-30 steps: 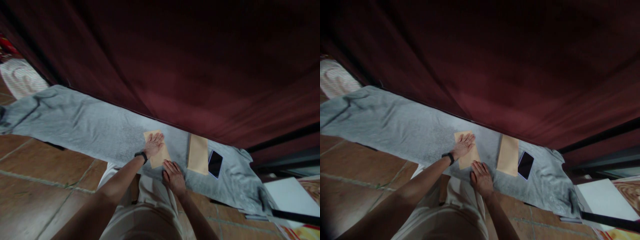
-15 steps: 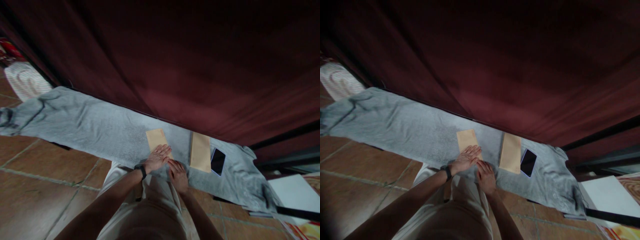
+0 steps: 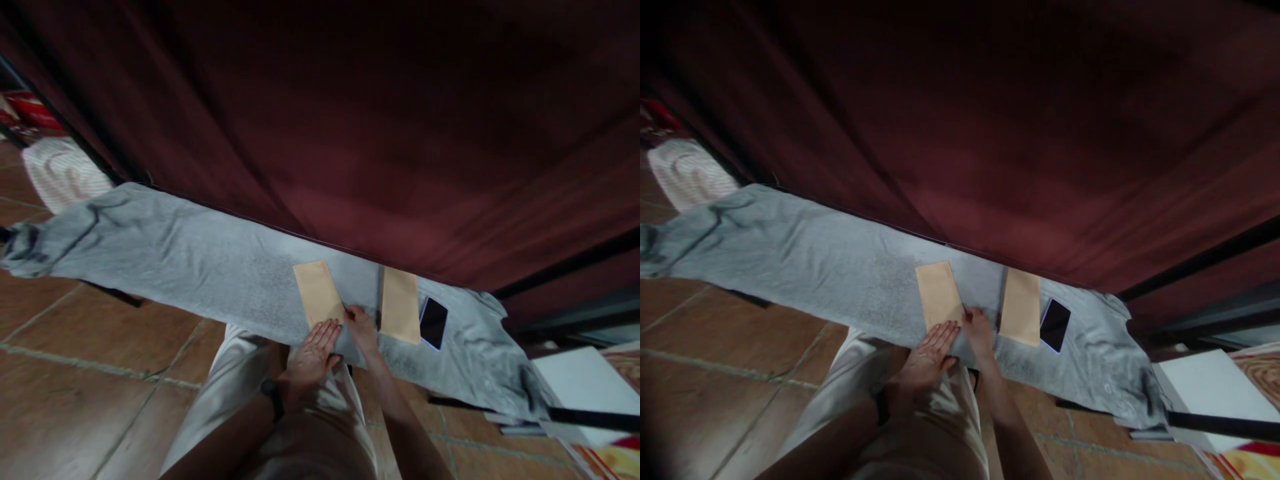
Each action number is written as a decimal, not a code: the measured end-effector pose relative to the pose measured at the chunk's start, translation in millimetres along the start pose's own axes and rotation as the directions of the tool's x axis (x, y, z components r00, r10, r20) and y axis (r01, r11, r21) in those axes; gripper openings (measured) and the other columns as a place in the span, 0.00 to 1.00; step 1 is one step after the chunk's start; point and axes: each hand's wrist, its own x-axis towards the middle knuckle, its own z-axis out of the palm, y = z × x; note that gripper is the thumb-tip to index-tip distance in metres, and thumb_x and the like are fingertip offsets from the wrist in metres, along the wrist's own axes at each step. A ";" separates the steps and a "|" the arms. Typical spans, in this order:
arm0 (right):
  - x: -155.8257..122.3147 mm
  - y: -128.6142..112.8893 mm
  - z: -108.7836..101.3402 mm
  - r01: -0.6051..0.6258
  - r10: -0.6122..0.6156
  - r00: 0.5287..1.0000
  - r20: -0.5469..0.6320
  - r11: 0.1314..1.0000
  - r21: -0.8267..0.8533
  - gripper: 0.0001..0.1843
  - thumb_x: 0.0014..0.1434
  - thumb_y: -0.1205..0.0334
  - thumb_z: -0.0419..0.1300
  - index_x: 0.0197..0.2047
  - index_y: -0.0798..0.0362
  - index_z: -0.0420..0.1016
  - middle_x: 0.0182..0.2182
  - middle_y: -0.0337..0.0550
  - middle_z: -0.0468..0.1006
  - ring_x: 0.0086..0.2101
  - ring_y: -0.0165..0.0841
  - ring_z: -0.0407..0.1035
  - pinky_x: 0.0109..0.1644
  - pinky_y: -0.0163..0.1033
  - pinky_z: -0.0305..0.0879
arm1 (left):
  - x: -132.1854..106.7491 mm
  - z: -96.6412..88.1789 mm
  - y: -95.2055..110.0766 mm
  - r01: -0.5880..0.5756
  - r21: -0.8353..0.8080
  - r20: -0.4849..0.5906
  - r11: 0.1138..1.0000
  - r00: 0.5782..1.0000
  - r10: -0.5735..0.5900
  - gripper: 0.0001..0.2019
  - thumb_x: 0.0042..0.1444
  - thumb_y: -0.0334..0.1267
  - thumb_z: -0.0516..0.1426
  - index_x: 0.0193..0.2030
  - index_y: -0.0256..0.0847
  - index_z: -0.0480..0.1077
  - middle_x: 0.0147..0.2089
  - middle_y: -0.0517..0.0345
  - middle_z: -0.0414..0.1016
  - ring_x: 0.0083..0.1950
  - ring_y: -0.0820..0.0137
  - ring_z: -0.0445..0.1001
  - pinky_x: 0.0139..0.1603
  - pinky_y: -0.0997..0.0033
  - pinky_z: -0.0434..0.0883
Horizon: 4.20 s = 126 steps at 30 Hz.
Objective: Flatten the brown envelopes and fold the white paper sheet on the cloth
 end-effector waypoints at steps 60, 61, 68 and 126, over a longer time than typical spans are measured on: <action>8.7 -26.6 25.8 0.143 -0.122 0.986 0.110 0.968 -0.207 0.32 0.75 0.54 0.48 0.76 0.61 0.55 0.75 0.62 0.52 0.74 0.48 0.46 0.75 0.61 0.46 | 59.1 -31.7 -97.7 0.503 0.169 -0.162 0.848 0.863 -0.479 0.34 0.72 0.49 0.41 0.77 0.29 0.52 0.77 0.38 0.56 0.79 0.53 0.51 0.77 0.47 0.54; 10.3 -29.6 26.9 0.134 -0.111 0.987 0.117 0.967 -0.217 0.33 0.75 0.53 0.49 0.75 0.63 0.55 0.75 0.63 0.51 0.74 0.49 0.45 0.76 0.60 0.46 | 58.6 -31.2 -98.5 0.497 0.168 -0.172 0.851 0.865 -0.471 0.33 0.72 0.48 0.41 0.77 0.30 0.52 0.77 0.39 0.57 0.79 0.54 0.52 0.77 0.47 0.54; 24.9 -39.7 25.1 0.111 -0.068 0.983 0.170 0.958 -0.263 0.35 0.75 0.48 0.49 0.76 0.62 0.55 0.76 0.63 0.46 0.75 0.50 0.41 0.76 0.59 0.43 | 58.8 -34.4 -97.0 0.479 0.201 -0.135 0.855 0.878 -0.460 0.31 0.72 0.46 0.42 0.77 0.36 0.56 0.78 0.42 0.54 0.80 0.53 0.50 0.76 0.45 0.55; -71.2 -13.0 -10.6 0.189 -0.186 0.982 0.028 0.969 -0.162 0.24 0.72 0.66 0.49 0.66 0.56 0.72 0.63 0.52 0.75 0.65 0.40 0.67 0.72 0.51 0.60 | 141.2 -9.5 -54.8 -0.063 -0.055 0.270 0.997 0.960 0.075 0.28 0.74 0.43 0.38 0.78 0.43 0.53 0.79 0.54 0.54 0.80 0.67 0.48 0.80 0.55 0.41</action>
